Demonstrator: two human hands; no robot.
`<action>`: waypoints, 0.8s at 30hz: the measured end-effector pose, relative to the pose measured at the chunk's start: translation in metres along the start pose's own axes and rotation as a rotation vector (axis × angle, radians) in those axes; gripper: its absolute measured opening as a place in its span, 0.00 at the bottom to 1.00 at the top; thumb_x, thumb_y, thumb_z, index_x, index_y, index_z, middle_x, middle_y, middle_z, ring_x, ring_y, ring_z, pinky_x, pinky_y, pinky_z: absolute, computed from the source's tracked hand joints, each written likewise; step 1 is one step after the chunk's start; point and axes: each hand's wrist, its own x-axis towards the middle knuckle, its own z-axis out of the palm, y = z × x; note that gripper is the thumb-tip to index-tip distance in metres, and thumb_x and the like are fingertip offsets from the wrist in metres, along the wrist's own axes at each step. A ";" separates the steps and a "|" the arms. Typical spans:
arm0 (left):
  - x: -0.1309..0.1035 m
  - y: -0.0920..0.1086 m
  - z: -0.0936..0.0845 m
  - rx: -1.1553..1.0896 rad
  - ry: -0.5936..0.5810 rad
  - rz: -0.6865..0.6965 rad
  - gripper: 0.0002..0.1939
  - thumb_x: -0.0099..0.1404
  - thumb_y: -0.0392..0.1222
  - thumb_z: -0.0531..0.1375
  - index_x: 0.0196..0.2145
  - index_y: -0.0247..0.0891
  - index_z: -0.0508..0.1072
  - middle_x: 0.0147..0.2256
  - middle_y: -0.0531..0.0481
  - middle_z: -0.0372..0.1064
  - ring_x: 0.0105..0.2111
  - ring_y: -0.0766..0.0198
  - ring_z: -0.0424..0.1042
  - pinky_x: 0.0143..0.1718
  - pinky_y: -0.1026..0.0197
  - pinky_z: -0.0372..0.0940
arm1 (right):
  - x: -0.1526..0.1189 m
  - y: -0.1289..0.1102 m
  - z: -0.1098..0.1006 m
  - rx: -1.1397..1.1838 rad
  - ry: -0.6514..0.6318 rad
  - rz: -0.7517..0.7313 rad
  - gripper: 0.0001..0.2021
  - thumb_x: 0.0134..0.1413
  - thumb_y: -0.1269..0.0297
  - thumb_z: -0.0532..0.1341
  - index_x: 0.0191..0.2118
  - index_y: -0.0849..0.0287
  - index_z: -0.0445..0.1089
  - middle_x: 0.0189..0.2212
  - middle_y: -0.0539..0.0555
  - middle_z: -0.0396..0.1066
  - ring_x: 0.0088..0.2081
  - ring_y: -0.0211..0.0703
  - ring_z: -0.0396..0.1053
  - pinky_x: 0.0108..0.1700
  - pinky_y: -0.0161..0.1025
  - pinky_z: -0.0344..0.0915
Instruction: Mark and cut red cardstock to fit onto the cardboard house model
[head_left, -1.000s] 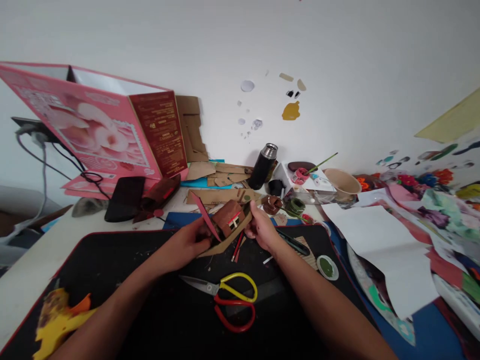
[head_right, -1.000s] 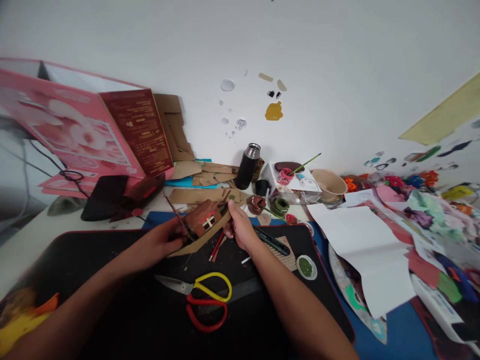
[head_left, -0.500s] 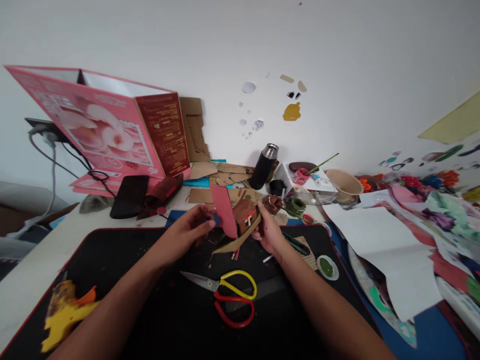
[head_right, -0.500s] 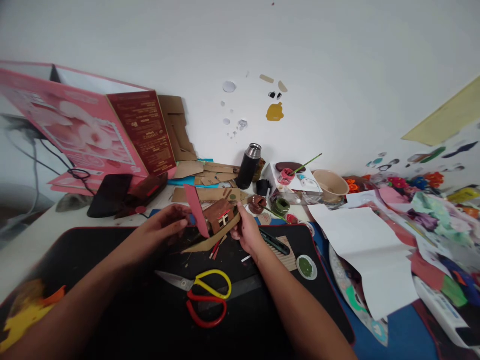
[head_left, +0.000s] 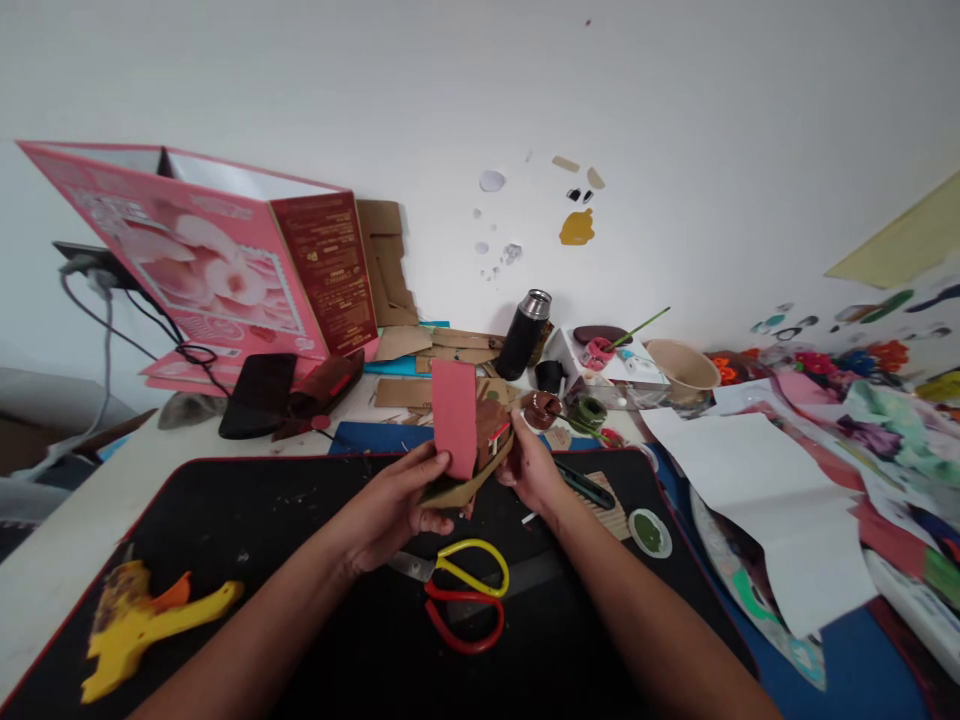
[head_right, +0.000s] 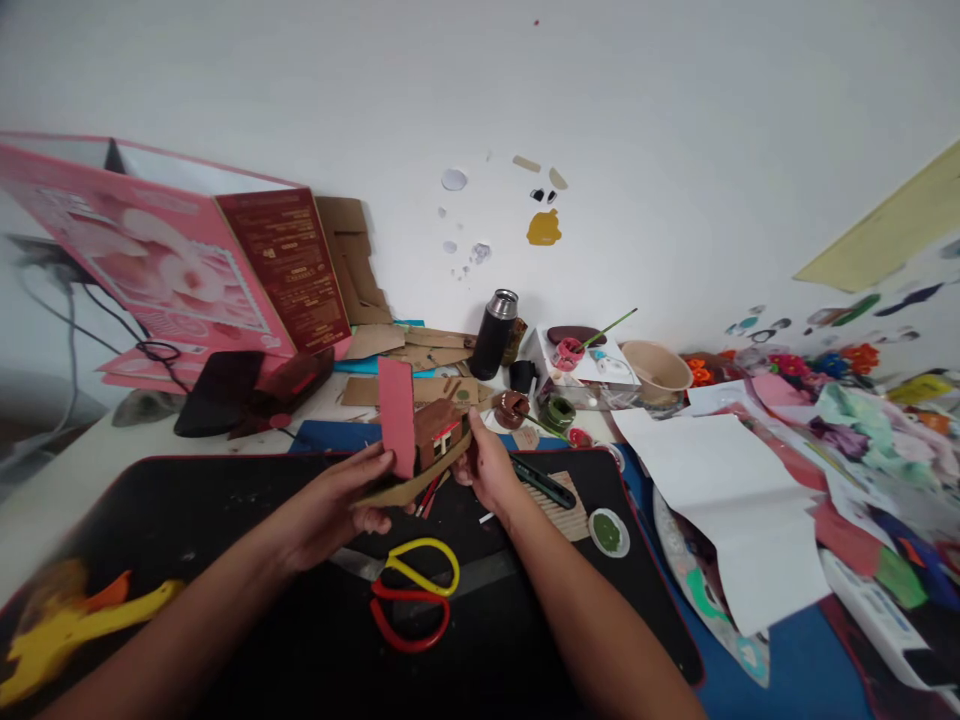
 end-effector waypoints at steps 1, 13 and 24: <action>0.001 -0.001 0.000 0.006 0.006 0.025 0.25 0.65 0.49 0.74 0.54 0.36 0.75 0.40 0.43 0.80 0.33 0.57 0.83 0.24 0.66 0.74 | 0.000 0.000 -0.001 -0.005 -0.004 -0.006 0.36 0.45 0.25 0.71 0.25 0.55 0.63 0.14 0.42 0.60 0.13 0.29 0.49 0.15 0.30 0.40; 0.008 0.009 -0.008 0.056 0.292 0.213 0.30 0.59 0.43 0.77 0.56 0.42 0.73 0.43 0.48 0.79 0.33 0.61 0.81 0.22 0.67 0.69 | -0.023 -0.015 -0.007 -0.151 0.139 -0.292 0.30 0.52 0.31 0.72 0.29 0.55 0.66 0.14 0.41 0.56 0.14 0.29 0.45 0.16 0.30 0.38; 0.022 -0.007 -0.020 0.231 0.338 0.250 0.34 0.58 0.54 0.77 0.58 0.46 0.74 0.51 0.43 0.78 0.43 0.56 0.80 0.26 0.66 0.70 | -0.035 -0.043 0.040 -0.642 -0.040 -0.489 0.18 0.59 0.47 0.72 0.46 0.54 0.77 0.21 0.43 0.57 0.24 0.38 0.56 0.27 0.36 0.53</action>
